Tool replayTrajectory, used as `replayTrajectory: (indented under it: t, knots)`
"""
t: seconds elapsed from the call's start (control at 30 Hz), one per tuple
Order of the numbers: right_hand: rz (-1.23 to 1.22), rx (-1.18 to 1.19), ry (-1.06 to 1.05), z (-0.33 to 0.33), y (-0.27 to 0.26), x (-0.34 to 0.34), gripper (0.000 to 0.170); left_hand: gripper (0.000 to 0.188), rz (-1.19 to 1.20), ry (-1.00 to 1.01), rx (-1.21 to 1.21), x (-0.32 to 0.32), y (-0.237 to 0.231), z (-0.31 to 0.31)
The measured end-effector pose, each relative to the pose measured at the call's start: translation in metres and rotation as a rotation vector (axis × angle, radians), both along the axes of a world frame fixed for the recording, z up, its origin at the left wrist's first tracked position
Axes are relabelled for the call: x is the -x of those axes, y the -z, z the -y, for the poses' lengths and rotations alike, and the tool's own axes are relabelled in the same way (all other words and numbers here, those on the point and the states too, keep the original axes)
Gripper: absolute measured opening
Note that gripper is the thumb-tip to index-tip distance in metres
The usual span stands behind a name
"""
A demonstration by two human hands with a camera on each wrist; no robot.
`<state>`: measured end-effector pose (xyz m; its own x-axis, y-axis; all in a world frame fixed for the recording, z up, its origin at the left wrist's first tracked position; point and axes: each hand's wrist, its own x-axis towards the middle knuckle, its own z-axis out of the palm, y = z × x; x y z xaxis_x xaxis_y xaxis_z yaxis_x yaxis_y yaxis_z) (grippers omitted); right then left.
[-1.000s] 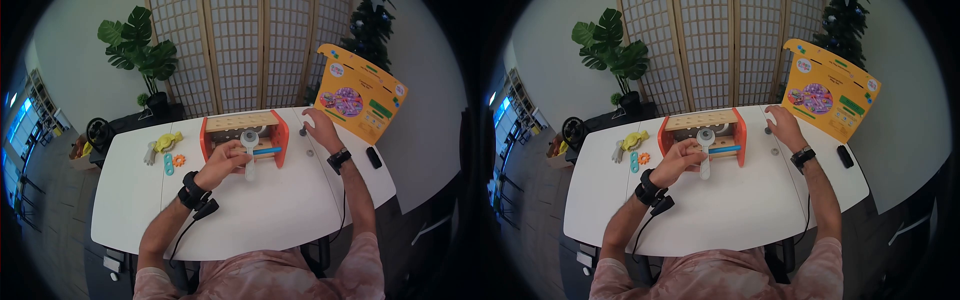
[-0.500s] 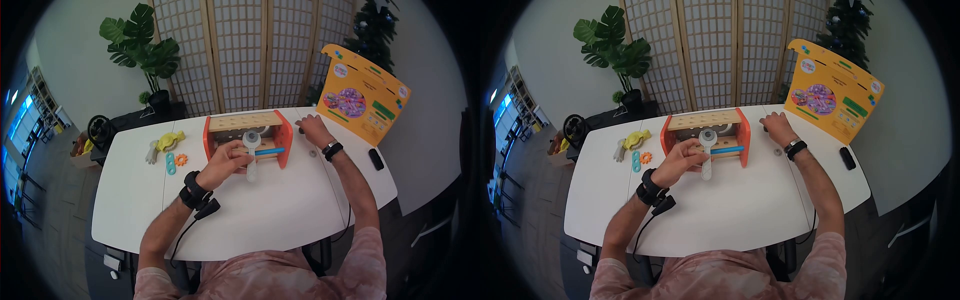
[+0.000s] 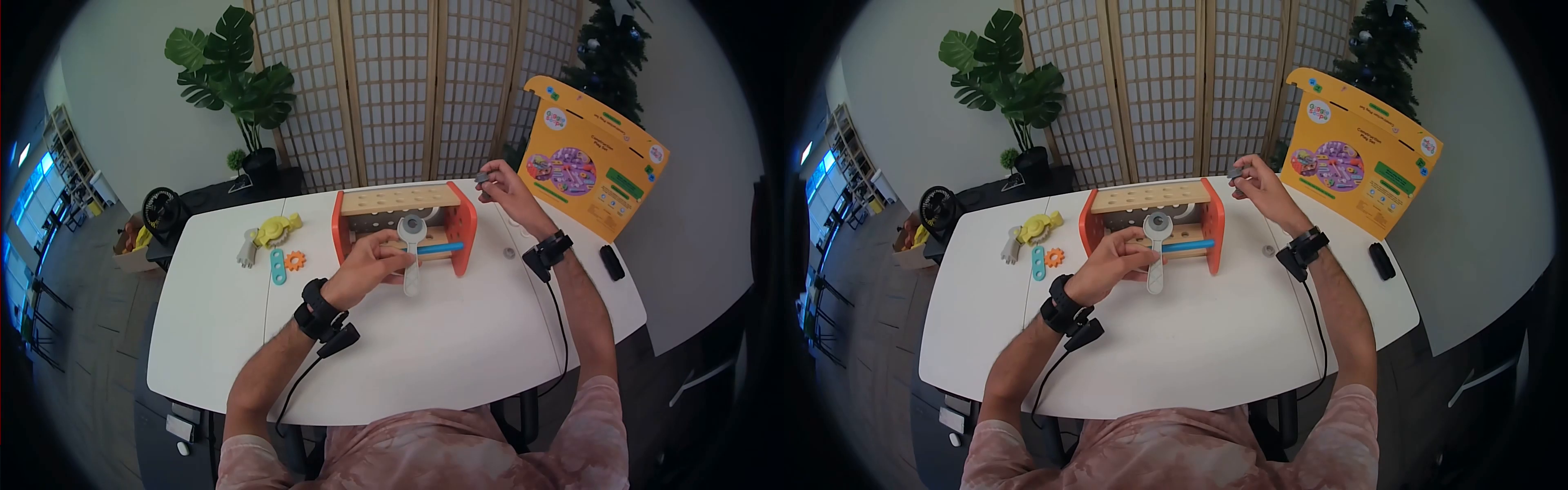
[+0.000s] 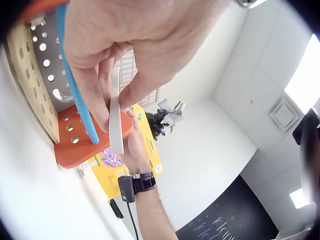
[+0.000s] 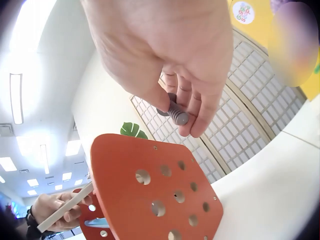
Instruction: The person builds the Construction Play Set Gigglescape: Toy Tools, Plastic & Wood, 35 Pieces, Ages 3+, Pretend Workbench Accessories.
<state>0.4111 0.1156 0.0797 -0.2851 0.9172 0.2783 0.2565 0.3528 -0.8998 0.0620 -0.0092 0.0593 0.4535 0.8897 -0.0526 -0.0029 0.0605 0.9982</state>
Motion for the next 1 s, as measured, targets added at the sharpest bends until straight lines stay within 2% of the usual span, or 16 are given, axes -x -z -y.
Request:
replayTrajectory:
  t: [0.13,0.2,0.33,0.53,0.7,0.93,1.0]
  knots:
    - [-0.049,-0.029,-0.024,0.023,-0.025,0.02,0.031,0.048,-0.001,0.001,0.009,0.0,0.001,-0.003]
    - [-0.1,-0.055,-0.113,0.023,-0.027,0.025,0.035,0.05,-0.006,0.0,0.013,-0.001,0.001,-0.004]
    - [-0.15,-0.066,-0.091,0.027,-0.028,0.044,0.035,0.057,-0.004,-0.001,0.033,-0.002,-0.001,-0.006]
    - [-0.215,-0.055,-0.168,0.011,-0.022,0.063,0.032,0.064,0.023,0.018,0.06,-0.006,-0.004,-0.007]
    - [-0.08,-0.073,-0.155,-0.001,-0.028,0.074,0.034,0.065,0.034,0.035,0.064,-0.009,-0.005,-0.015]
    - [-0.023,-0.035,-0.187,-0.018,-0.035,0.083,0.033,0.06,0.11,-0.002,0.14,-0.022,-0.005,-0.025]
    - [0.042,-0.12,-0.161,-0.017,-0.049,0.086,0.034,0.058,0.126,-0.004,0.156,-0.023,-0.002,-0.03]
